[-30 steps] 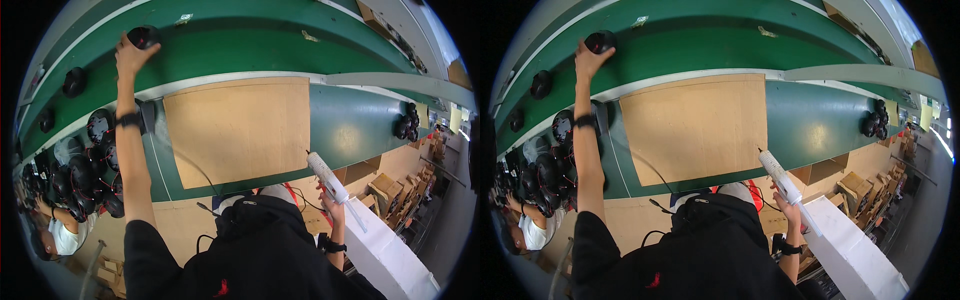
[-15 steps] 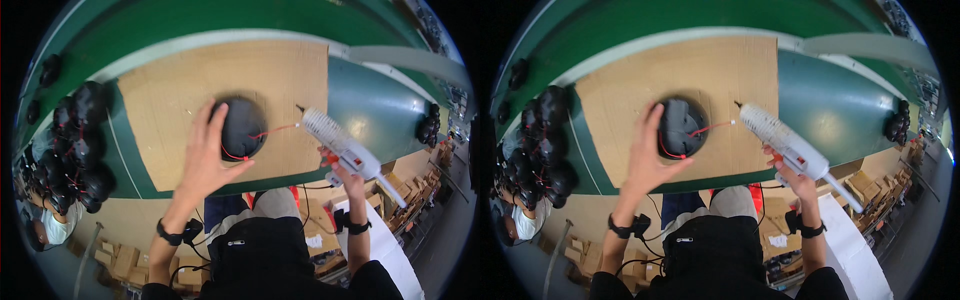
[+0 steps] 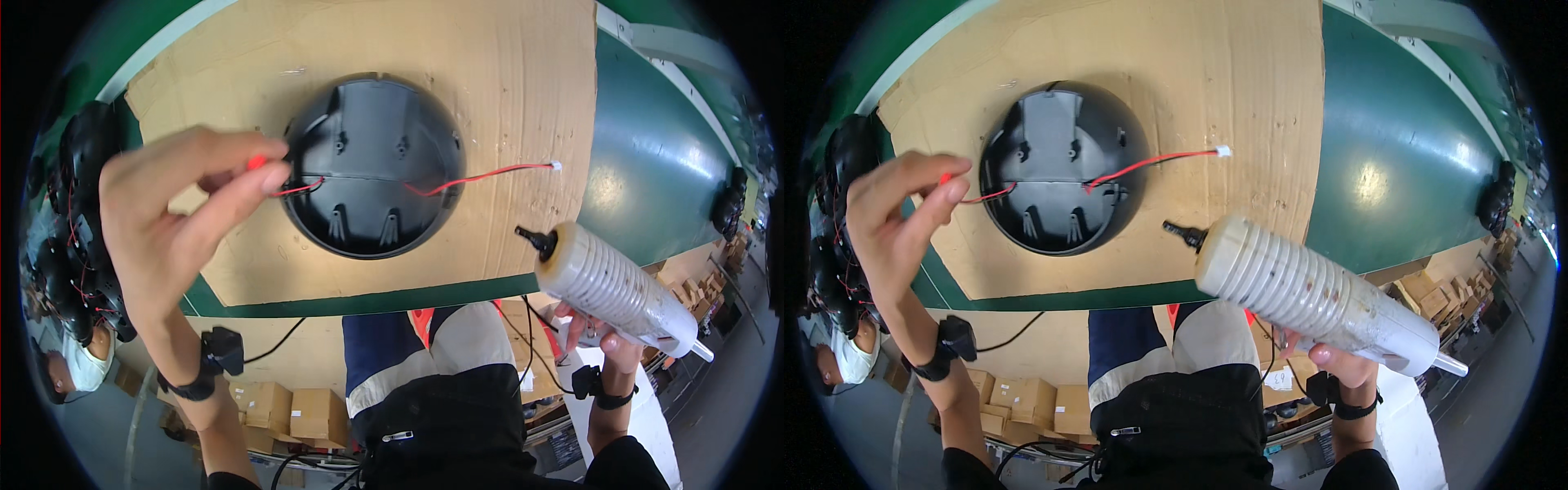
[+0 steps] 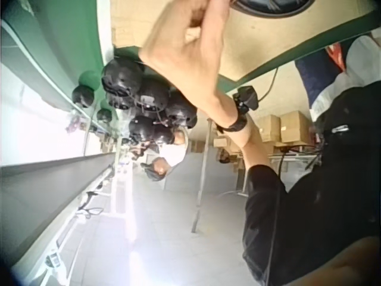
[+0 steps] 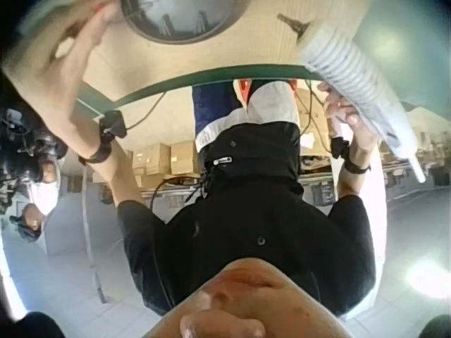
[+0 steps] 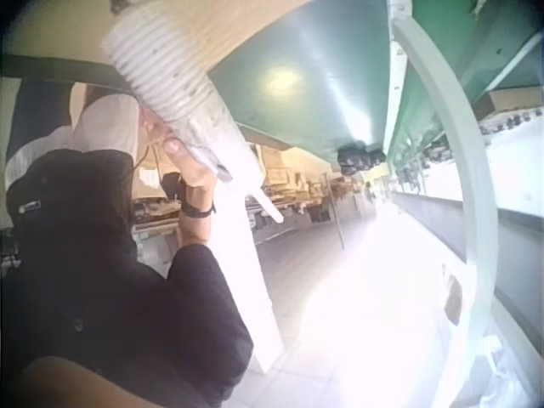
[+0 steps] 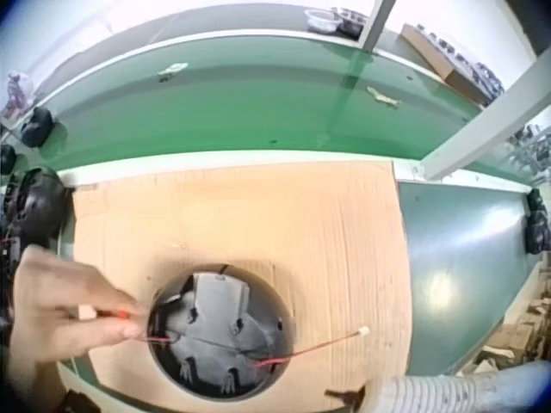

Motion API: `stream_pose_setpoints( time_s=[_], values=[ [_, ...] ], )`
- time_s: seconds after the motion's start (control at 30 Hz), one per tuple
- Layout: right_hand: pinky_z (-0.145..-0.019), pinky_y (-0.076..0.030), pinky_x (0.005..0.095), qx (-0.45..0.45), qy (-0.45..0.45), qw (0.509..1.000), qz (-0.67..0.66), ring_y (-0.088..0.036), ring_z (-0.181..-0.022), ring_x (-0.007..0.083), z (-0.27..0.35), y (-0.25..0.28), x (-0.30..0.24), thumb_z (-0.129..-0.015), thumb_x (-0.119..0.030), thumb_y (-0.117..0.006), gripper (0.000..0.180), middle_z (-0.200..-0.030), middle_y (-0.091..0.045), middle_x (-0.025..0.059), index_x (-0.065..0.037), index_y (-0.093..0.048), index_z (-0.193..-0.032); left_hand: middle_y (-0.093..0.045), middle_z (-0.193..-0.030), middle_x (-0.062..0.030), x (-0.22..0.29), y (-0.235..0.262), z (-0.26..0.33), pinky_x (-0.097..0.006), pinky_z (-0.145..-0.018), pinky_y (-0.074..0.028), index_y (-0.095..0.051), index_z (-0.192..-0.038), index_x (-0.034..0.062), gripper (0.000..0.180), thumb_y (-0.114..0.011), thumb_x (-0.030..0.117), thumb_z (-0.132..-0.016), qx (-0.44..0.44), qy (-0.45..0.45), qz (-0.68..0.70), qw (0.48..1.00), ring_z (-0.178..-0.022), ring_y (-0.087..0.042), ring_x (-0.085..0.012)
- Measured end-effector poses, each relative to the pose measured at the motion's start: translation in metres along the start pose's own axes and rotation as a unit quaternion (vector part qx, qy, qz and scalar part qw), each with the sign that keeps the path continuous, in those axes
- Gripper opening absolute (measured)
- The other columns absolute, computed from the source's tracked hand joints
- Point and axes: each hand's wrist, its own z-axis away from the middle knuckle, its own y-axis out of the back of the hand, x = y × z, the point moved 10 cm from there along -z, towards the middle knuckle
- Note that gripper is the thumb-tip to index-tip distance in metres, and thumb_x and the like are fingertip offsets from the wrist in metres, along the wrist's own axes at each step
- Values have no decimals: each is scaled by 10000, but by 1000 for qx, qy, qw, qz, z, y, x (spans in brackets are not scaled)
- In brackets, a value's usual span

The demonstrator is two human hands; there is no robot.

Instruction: Using a hot glue gun to secure wires and components inside a circular plastic housing on a factory assembly line.

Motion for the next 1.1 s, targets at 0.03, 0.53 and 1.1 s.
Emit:
stream_pose_setpoints(
  time_s=[0.03,0.53,1.1],
  values=[
    [-553,-592,330,-14,-18,1000,-4,-696,-781,300,1,-5,-1,-878,-473,-713,443,-1018,-669,242,-52,-620,-976,-646,-709,-85,-2,2,-5,-232,-542,-436,-712,-926,-46,136,-742,-18,-796,7,0,5,1000,-585,-592,-118],
    [-710,-551,309,-7,-34,989,146,-683,-849,219,-37,-63,-45,-822,-185,-721,383,-996,-699,137,17,-643,-1138,-718,-828,-49,-6,-20,-54,-229,-657,-498,-735,-961,7,122,-705,72,-862,40,-127,221,966,-708,-640,-107],
    [-714,-548,357,32,9,905,425,-712,-780,337,-33,-77,-63,-734,-147,-747,317,-881,-718,163,12,-705,-1005,-700,-753,-191,-6,-17,-61,-304,-672,-540,-712,-847,-60,184,-669,115,-813,16,-156,284,946,-666,-681,-264]
  ],
)
